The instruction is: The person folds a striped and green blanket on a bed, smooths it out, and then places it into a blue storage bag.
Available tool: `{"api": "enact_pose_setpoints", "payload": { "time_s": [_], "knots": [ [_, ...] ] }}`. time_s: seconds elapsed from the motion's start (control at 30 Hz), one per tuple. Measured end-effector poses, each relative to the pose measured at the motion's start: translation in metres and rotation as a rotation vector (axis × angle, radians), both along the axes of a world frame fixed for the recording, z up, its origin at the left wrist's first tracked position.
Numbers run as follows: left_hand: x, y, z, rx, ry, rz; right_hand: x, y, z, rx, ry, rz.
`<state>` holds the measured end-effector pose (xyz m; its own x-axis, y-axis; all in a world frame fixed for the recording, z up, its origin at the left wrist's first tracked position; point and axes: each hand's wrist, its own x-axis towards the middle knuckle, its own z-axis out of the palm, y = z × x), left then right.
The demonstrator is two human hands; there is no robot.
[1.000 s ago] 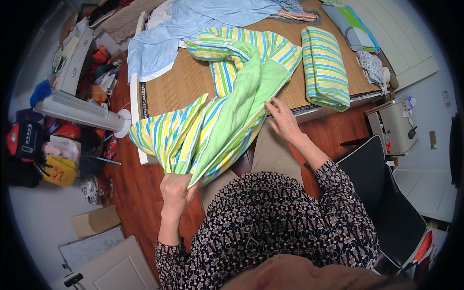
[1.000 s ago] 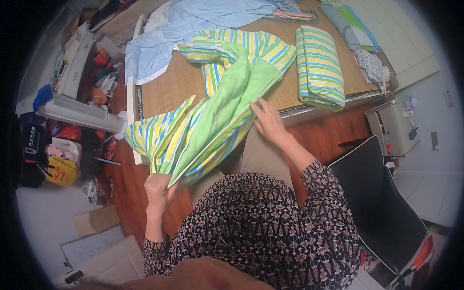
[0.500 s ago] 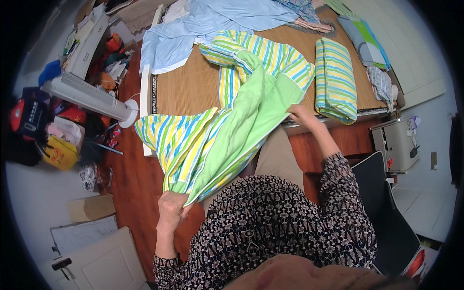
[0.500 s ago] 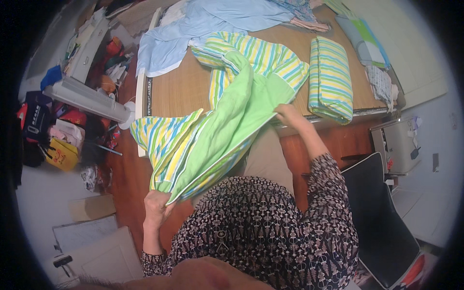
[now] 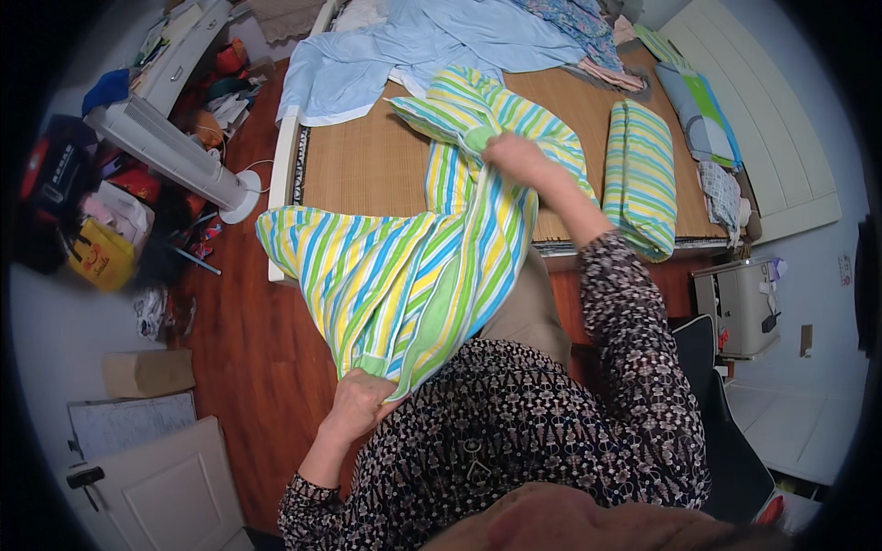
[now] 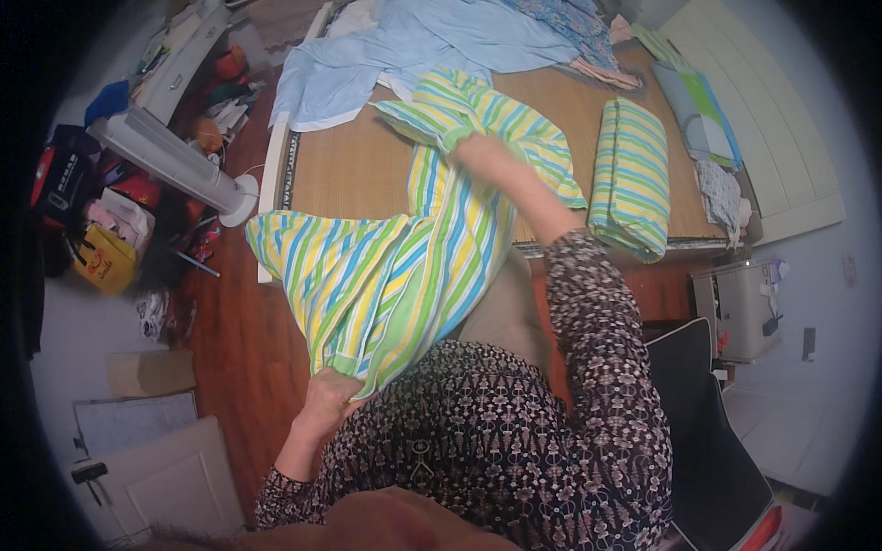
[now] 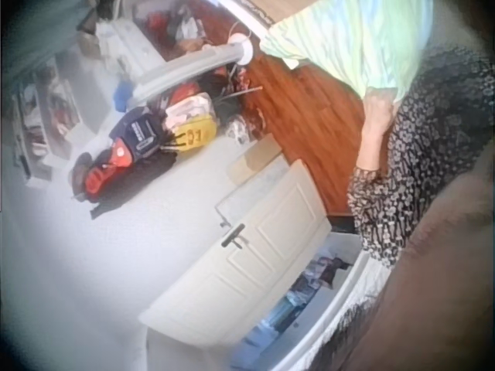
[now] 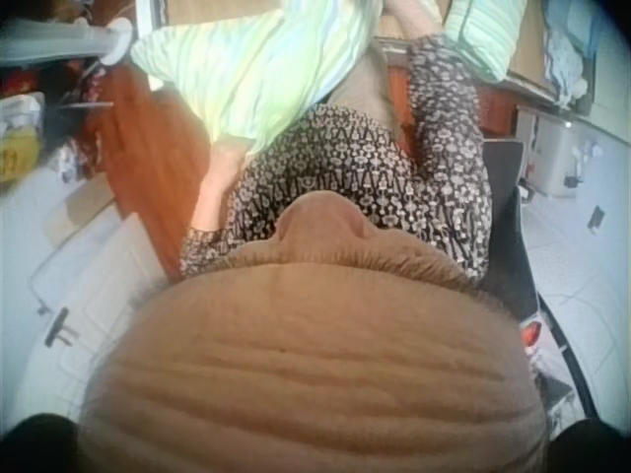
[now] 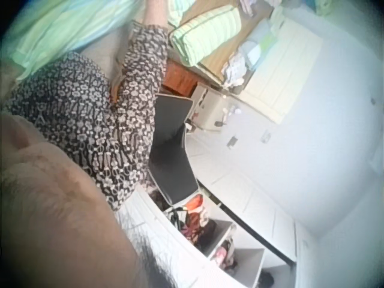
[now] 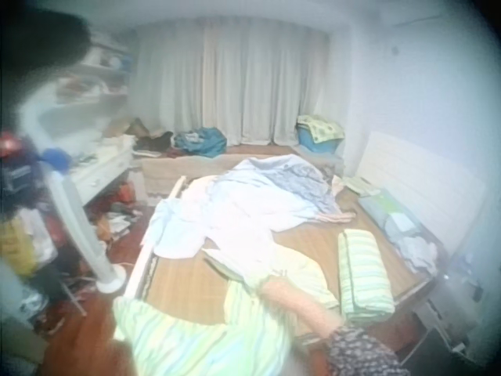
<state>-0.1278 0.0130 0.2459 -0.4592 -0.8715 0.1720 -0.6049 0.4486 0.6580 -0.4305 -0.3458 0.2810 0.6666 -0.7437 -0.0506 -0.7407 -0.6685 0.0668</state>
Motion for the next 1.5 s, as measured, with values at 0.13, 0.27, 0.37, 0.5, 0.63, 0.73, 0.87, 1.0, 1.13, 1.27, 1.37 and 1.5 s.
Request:
{"api": "enact_pose_setpoints", "payload": {
  "time_s": [0.13, 0.27, 0.37, 0.5, 0.63, 0.73, 0.87, 1.0, 1.13, 1.27, 1.37, 1.5],
  "knots": [
    [-0.006, 0.016, 0.002, 0.010, -0.044, 0.112, 0.015, 0.013, -0.075, 0.149, 0.245, -0.004],
    [-0.011, 0.021, -0.004, -0.018, 0.011, 0.170, -0.031, 0.014, -0.125, 0.357, 0.510, -0.206],
    [-0.011, 0.021, -0.005, -0.006, 0.010, 0.174, -0.027, 0.024, -0.110, 0.511, 0.434, -0.247],
    [-0.010, 0.014, -0.011, -0.002, 0.012, 0.118, -0.049, 0.000, -0.107, 0.535, -0.026, -0.310],
    [-0.009, 0.017, -0.005, 0.011, 0.000, 0.135, -0.032, 0.011, -0.107, 0.276, 0.062, -0.548],
    [-0.012, 0.016, 0.003, 0.018, 0.019, 0.161, -0.018, 0.019, -0.128, 0.070, 0.145, -0.545],
    [-0.013, 0.021, 0.007, 0.019, -0.006, 0.165, -0.014, 0.008, -0.154, 0.010, 0.128, -0.566],
    [-0.015, 0.022, 0.008, 0.039, -0.035, 0.192, -0.013, 0.008, -0.154, -0.247, 0.124, -0.511],
    [-0.014, 0.022, 0.007, 0.067, -0.095, 0.191, -0.023, 0.010, -0.156, -0.183, 0.296, -0.541],
    [-0.015, 0.021, 0.004, 0.038, -0.108, 0.182, -0.055, 0.000, -0.157, 0.120, -0.145, -0.832],
    [-0.014, 0.025, -0.004, 0.062, -0.084, 0.189, -0.069, 0.007, -0.156, 0.266, -0.125, -0.718],
    [-0.009, 0.023, -0.019, 0.050, -0.109, 0.144, -0.082, 0.023, -0.173, 0.303, -0.263, -0.736]
  ]
}}
